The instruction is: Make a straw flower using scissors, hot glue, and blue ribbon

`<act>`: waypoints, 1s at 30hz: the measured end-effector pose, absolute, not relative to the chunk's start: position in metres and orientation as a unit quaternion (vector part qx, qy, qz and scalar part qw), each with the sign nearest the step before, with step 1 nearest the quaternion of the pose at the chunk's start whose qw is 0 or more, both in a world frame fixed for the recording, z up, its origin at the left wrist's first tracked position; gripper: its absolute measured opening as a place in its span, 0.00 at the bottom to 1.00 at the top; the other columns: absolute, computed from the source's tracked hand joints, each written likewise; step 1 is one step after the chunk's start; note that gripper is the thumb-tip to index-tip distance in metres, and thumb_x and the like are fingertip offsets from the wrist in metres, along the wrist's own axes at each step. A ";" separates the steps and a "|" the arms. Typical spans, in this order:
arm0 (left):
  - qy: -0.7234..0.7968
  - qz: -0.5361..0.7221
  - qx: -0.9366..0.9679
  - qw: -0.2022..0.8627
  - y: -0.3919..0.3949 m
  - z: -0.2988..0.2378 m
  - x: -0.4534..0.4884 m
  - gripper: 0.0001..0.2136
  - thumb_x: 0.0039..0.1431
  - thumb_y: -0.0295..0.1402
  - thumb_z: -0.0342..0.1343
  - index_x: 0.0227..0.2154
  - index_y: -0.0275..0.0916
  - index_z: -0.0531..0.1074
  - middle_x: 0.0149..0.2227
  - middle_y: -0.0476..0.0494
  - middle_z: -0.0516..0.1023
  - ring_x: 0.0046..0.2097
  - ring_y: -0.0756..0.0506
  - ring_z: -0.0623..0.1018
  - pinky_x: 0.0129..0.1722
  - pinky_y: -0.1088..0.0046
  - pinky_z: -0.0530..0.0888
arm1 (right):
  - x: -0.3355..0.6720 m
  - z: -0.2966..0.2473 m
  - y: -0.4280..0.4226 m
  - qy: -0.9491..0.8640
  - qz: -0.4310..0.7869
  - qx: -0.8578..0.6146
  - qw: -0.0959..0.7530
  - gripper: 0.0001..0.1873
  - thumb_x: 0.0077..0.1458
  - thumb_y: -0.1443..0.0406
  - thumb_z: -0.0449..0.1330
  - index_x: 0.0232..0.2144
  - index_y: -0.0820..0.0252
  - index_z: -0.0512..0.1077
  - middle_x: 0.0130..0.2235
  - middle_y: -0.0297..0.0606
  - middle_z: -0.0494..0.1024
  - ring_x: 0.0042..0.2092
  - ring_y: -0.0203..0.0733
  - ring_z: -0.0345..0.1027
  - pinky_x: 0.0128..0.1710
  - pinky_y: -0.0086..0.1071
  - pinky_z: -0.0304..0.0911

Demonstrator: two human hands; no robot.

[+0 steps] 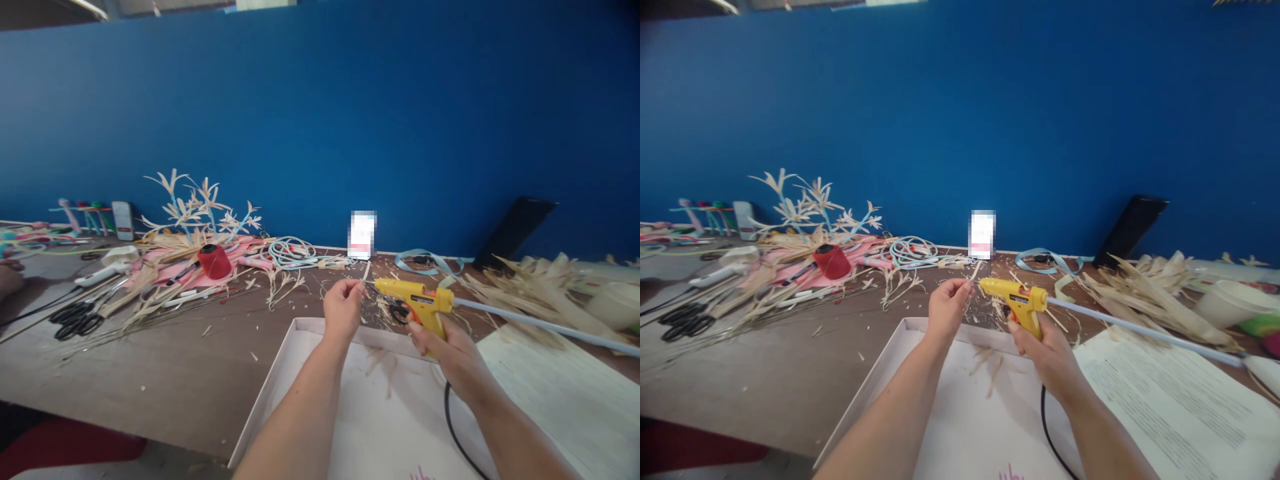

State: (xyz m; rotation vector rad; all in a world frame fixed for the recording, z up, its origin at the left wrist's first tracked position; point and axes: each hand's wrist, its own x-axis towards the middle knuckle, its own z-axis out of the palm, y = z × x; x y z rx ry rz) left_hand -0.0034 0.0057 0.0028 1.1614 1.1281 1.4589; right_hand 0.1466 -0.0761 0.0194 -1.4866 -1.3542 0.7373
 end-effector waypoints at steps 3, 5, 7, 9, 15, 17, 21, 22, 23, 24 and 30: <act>0.455 0.594 0.474 0.463 0.006 0.004 -0.004 0.10 0.49 0.37 0.53 0.28 0.36 0.73 0.26 0.46 0.75 0.28 0.52 0.70 0.28 0.78 0.66 | 0.147 0.019 -0.076 -0.557 0.302 -0.607 0.480 0.14 0.50 0.53 0.55 0.31 0.58 0.67 0.19 0.30 0.63 0.24 0.36 0.58 0.25 0.30 0.55; 0.455 0.593 0.475 0.464 0.006 0.004 -0.004 0.10 0.49 0.37 0.53 0.28 0.36 0.73 0.27 0.46 0.75 0.28 0.52 0.70 0.28 0.78 0.66 | 0.148 0.018 -0.075 -0.555 0.306 -0.603 0.485 0.16 0.50 0.53 0.55 0.32 0.58 0.67 0.20 0.30 0.63 0.24 0.36 0.58 0.26 0.31 0.55; 0.456 0.590 0.476 0.466 0.006 0.003 -0.004 0.10 0.49 0.37 0.53 0.29 0.36 0.73 0.27 0.47 0.75 0.27 0.52 0.70 0.27 0.78 0.65 | 0.150 0.016 -0.074 -0.551 0.312 -0.594 0.496 0.17 0.49 0.52 0.55 0.34 0.59 0.68 0.20 0.30 0.63 0.24 0.36 0.58 0.27 0.31 0.56; 0.455 0.590 0.478 0.464 0.006 0.002 -0.004 0.10 0.49 0.37 0.53 0.29 0.37 0.73 0.27 0.47 0.75 0.27 0.52 0.70 0.27 0.78 0.65 | 0.152 0.013 -0.072 -0.546 0.320 -0.584 0.509 0.18 0.49 0.52 0.56 0.35 0.59 0.68 0.19 0.29 0.63 0.24 0.36 0.58 0.28 0.32 0.57; 0.456 0.589 0.483 0.460 0.007 0.000 -0.003 0.10 0.49 0.37 0.53 0.29 0.37 0.74 0.26 0.47 0.75 0.27 0.52 0.70 0.27 0.78 0.65 | 0.153 0.011 -0.071 -0.545 0.334 -0.574 0.511 0.16 0.49 0.54 0.56 0.36 0.59 0.68 0.18 0.28 0.62 0.23 0.36 0.58 0.29 0.32 0.57; 0.455 0.588 0.482 0.464 0.007 0.000 -0.003 0.10 0.49 0.38 0.53 0.29 0.36 0.73 0.27 0.47 0.75 0.27 0.52 0.69 0.27 0.78 0.65 | 0.152 0.014 -0.073 -0.548 0.327 -0.585 0.501 0.15 0.50 0.54 0.56 0.35 0.59 0.68 0.19 0.29 0.63 0.23 0.35 0.58 0.28 0.31 0.56; 0.451 0.592 0.479 0.465 0.008 -0.001 -0.003 0.10 0.50 0.38 0.53 0.28 0.36 0.73 0.26 0.47 0.75 0.27 0.52 0.69 0.26 0.78 0.65 | 0.149 0.018 -0.076 -0.559 0.304 -0.600 0.485 0.13 0.50 0.55 0.55 0.31 0.58 0.68 0.20 0.30 0.64 0.25 0.36 0.58 0.27 0.30 0.55; 0.451 0.592 0.479 0.465 0.008 0.000 -0.003 0.10 0.49 0.38 0.53 0.28 0.36 0.73 0.26 0.47 0.75 0.27 0.52 0.70 0.27 0.78 0.65 | 0.149 0.018 -0.076 -0.563 0.300 -0.602 0.480 0.13 0.50 0.55 0.55 0.30 0.58 0.68 0.20 0.30 0.64 0.25 0.36 0.59 0.27 0.31 0.55; 0.451 0.592 0.480 0.464 0.008 0.000 -0.004 0.10 0.49 0.38 0.53 0.28 0.36 0.73 0.26 0.47 0.75 0.27 0.52 0.70 0.27 0.78 0.65 | 0.149 0.018 -0.075 -0.566 0.295 -0.604 0.477 0.13 0.50 0.54 0.55 0.29 0.58 0.68 0.20 0.31 0.64 0.25 0.36 0.59 0.27 0.31 0.55; 0.452 0.592 0.481 0.463 0.008 0.000 -0.004 0.10 0.49 0.38 0.53 0.28 0.36 0.73 0.26 0.47 0.75 0.27 0.52 0.70 0.27 0.78 0.65 | 0.150 0.017 -0.075 -0.568 0.289 -0.607 0.476 0.13 0.50 0.54 0.55 0.28 0.58 0.68 0.20 0.31 0.64 0.25 0.36 0.59 0.27 0.31 0.55; 0.448 0.595 0.480 0.462 0.008 -0.001 -0.003 0.10 0.49 0.38 0.53 0.28 0.37 0.73 0.26 0.47 0.75 0.27 0.52 0.70 0.28 0.78 0.65 | 0.153 0.011 -0.072 -0.569 0.281 -0.608 0.478 0.15 0.49 0.52 0.55 0.29 0.58 0.67 0.19 0.30 0.64 0.23 0.36 0.58 0.25 0.30 0.54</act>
